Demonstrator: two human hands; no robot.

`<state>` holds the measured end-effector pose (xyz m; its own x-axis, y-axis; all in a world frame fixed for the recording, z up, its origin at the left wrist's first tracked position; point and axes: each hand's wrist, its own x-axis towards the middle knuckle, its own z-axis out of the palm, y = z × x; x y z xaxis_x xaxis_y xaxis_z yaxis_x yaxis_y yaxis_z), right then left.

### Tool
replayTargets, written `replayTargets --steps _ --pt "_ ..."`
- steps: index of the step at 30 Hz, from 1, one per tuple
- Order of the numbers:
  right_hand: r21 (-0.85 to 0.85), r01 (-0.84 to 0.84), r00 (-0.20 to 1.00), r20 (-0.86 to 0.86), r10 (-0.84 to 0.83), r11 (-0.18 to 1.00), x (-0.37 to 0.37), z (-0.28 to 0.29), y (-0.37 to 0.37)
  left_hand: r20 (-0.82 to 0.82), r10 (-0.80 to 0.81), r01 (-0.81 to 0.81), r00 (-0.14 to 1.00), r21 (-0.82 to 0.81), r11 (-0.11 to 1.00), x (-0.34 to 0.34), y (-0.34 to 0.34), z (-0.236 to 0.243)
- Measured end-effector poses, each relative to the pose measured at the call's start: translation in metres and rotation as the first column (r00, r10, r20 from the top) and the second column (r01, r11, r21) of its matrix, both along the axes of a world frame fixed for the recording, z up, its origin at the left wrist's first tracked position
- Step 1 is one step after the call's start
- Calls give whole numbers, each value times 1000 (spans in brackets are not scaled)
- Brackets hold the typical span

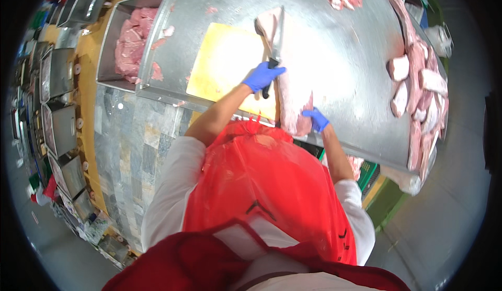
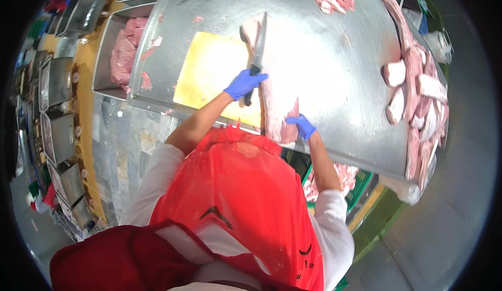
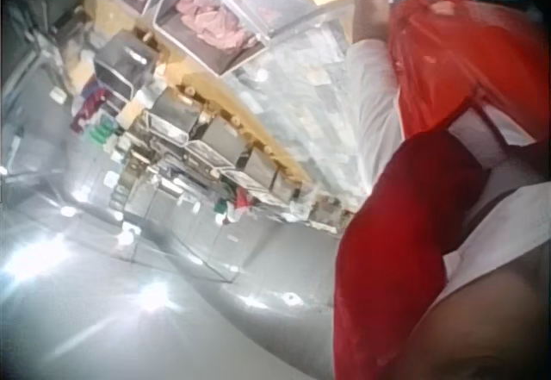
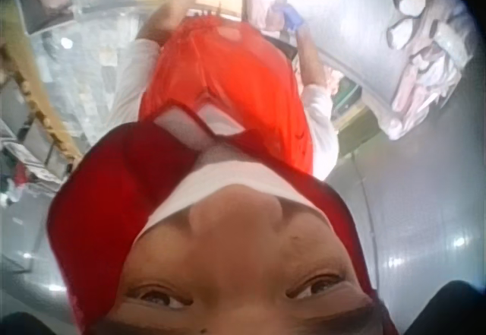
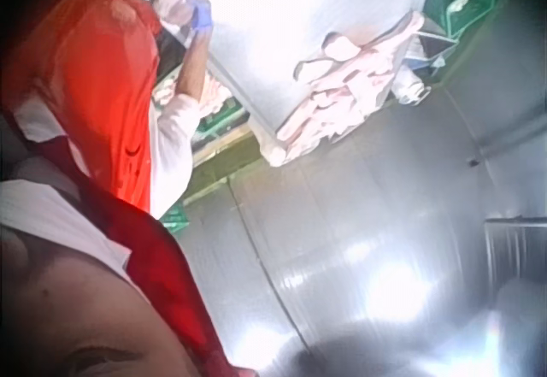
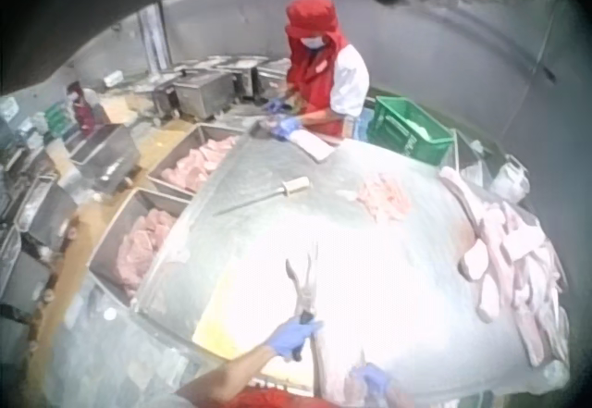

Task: The person uses a knife to trim fat and cut a large piece of raw meat on a yellow cutting board. The trimmed fat is placed into a green basket, and the cut meat is placed into a metal tray.

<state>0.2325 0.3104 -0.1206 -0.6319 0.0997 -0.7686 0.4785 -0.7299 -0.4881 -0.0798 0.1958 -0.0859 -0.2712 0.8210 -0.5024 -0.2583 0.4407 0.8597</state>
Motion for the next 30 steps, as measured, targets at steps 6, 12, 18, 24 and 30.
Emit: replayTargets --steps 6,12,18,24,30 --pt "81 233 957 -193 -214 969 -50 21 -119 -326 88 -70 941 65 995 9 21 49" --pt "-266 44 978 -184 -95 963 -152 -32 -180 -726 -357 539 588 22 842 -36 41 50" --pt "705 -549 657 32 753 449 -252 34 -176 -781 -354 497 515 -65 865 -100 -21 28" --pt "922 -39 980 -42 197 386 -170 88 -71 -652 89 -60 753 67 996 -142 -205 47" --pt "744 -610 746 655 121 -271 -181 71 3 -370 271 -317 889 -71 946 -122 -324 22"
